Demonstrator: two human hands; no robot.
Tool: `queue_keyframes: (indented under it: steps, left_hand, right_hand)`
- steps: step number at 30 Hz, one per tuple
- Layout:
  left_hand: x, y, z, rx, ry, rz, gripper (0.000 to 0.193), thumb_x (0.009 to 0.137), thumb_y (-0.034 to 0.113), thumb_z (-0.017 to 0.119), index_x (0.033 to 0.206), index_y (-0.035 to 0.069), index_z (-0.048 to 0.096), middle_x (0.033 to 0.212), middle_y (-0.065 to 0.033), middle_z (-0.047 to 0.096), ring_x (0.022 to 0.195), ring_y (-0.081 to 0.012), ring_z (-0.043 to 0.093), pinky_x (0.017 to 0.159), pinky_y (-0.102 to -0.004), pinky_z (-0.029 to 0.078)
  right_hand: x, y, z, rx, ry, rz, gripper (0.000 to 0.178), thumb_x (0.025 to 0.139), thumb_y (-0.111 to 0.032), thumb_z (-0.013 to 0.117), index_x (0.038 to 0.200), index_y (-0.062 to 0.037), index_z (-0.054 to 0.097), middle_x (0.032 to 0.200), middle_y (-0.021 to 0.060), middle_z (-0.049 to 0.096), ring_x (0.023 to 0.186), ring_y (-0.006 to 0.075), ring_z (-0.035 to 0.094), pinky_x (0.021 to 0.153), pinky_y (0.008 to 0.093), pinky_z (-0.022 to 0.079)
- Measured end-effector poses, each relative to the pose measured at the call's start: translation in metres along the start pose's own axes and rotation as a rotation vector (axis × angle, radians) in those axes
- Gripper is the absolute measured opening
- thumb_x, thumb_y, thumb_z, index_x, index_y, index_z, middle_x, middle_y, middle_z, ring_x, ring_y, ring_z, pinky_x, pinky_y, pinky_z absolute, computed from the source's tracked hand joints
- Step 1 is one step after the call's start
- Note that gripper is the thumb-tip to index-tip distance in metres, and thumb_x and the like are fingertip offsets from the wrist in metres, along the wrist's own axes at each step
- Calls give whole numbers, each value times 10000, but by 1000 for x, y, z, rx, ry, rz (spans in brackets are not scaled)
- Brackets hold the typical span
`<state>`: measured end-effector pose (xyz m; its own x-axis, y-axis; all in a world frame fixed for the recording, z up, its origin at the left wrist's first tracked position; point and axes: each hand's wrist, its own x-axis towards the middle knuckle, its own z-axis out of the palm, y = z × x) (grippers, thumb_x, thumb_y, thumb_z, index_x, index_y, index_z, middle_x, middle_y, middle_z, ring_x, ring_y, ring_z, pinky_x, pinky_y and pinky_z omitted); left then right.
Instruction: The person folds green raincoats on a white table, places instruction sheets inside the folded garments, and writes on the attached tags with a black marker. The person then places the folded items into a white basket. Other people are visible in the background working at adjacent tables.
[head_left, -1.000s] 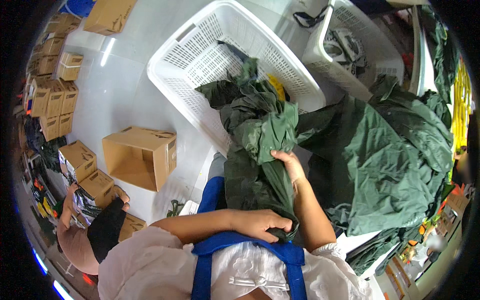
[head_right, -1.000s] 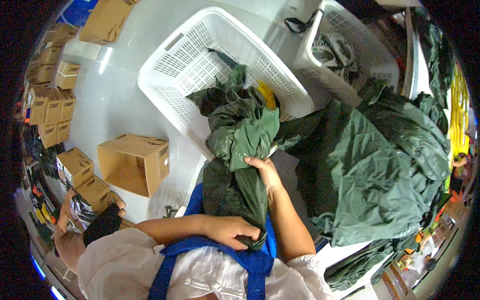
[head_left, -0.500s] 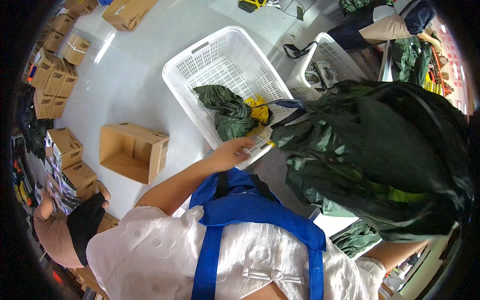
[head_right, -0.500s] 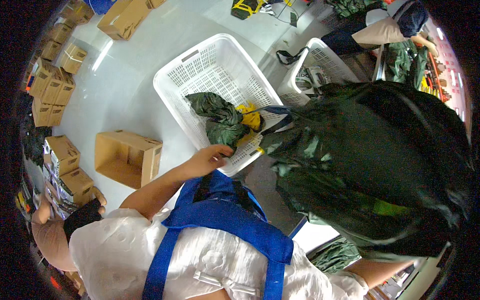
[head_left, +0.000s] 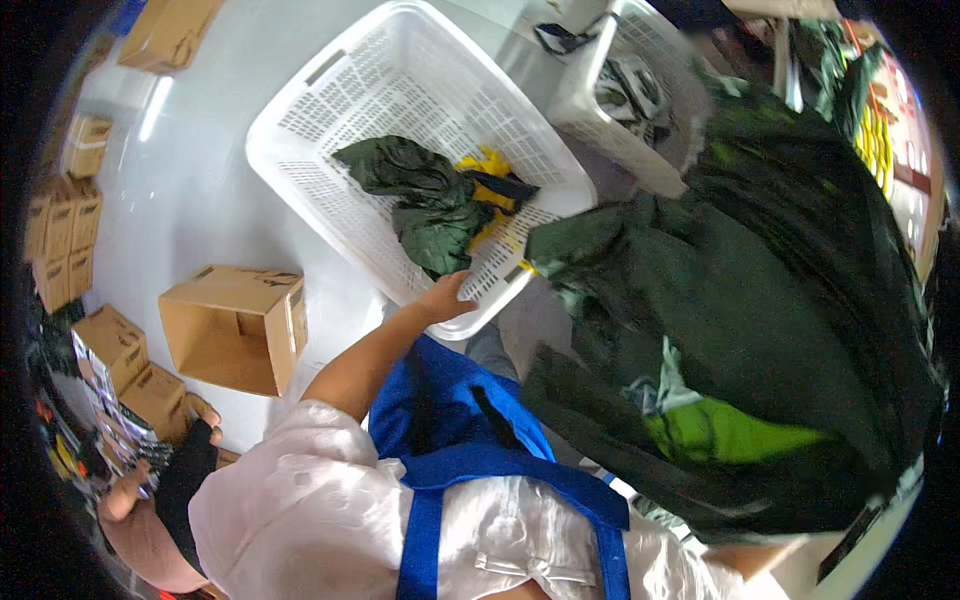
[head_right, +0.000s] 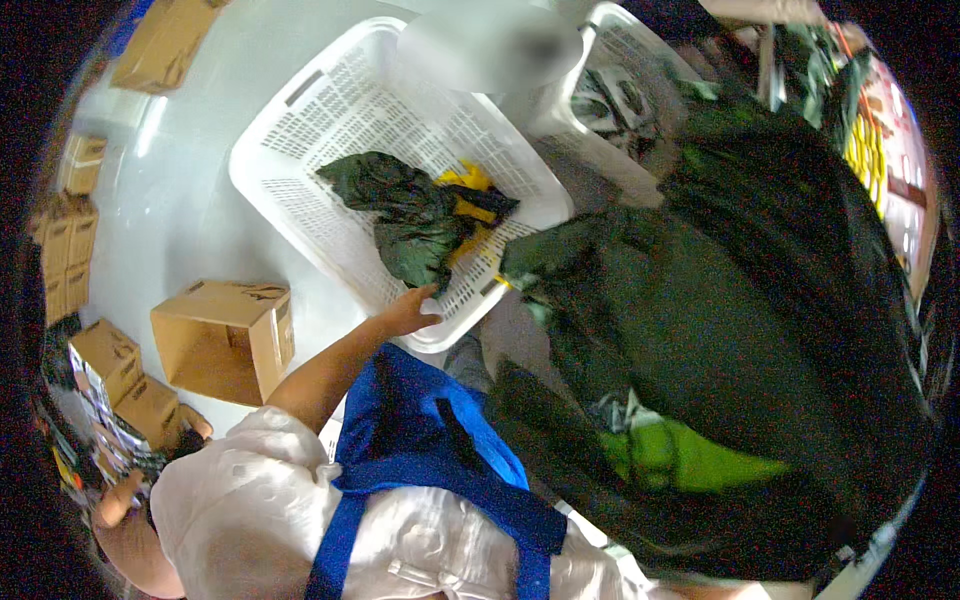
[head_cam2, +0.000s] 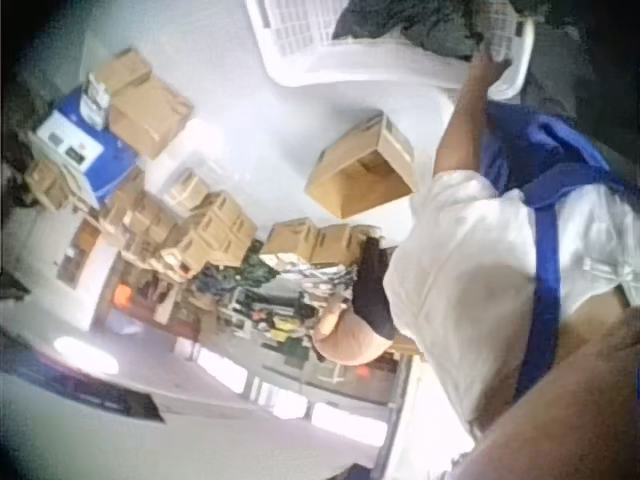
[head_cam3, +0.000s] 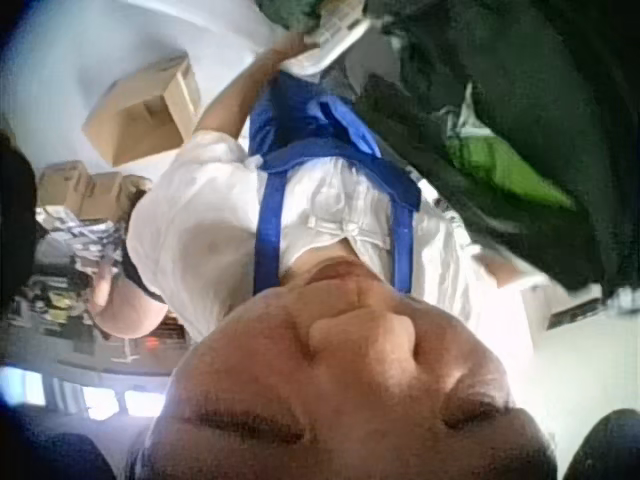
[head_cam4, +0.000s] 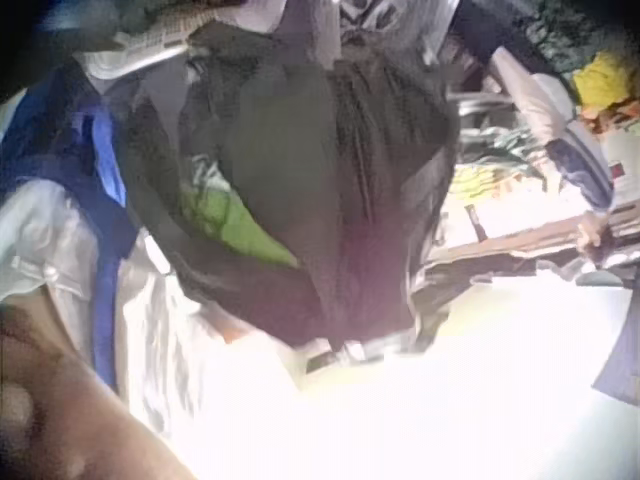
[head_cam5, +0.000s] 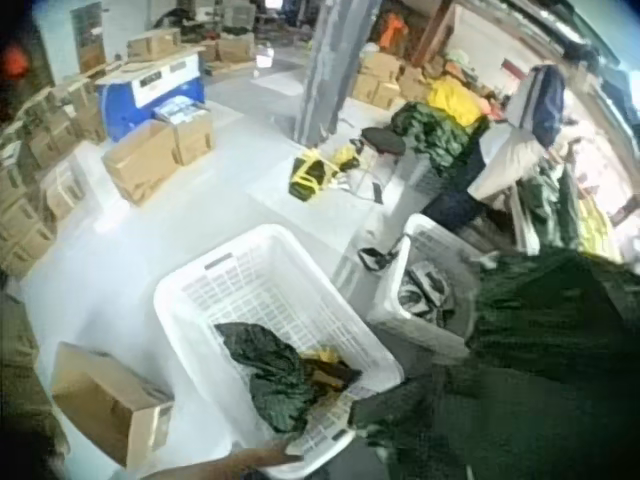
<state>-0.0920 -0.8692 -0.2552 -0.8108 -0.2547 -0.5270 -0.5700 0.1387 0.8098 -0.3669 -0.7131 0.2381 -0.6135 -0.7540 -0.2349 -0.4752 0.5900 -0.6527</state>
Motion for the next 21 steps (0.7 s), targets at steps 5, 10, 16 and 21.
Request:
queue_keyframes:
  steps: [5,10,16,21]
  left_hand:
    - [-72,189,-41,-946,-302,-10,648,893,220,579,1428,54,254,1431,-145,341,1274,-253,380,1049,-365,318]
    - [-96,251,-47,-796,-251,126,511,913,254,539,1346,33,385,1323,-147,456,1175,-265,464,1018,-391,350]
    - [-94,238,-54,-376,-117,66,474,899,230,549,1306,24,420,1256,-133,489,1115,-254,488,970,-380,373]
    - [-88,221,-44,-75,-108,13,444,888,210,558,1272,18,449,1200,-121,516,1066,-245,508,930,-371,391]
  right_hand:
    - [21,-26,29,285,-131,-294,362,742,-187,688,1023,26,604,1149,191,600,1018,320,592,855,382,461]
    - [5,-50,87,649,-121,-715,392,754,-156,673,1081,39,581,1192,224,573,1066,372,568,872,404,467]
    - [-70,-63,100,287,42,-605,460,740,-170,609,1197,-128,587,887,156,558,874,356,560,735,402,460]
    - [-115,-4,136,171,385,-352,451,770,-290,643,1198,-163,585,1089,153,529,967,343,554,824,424,438]
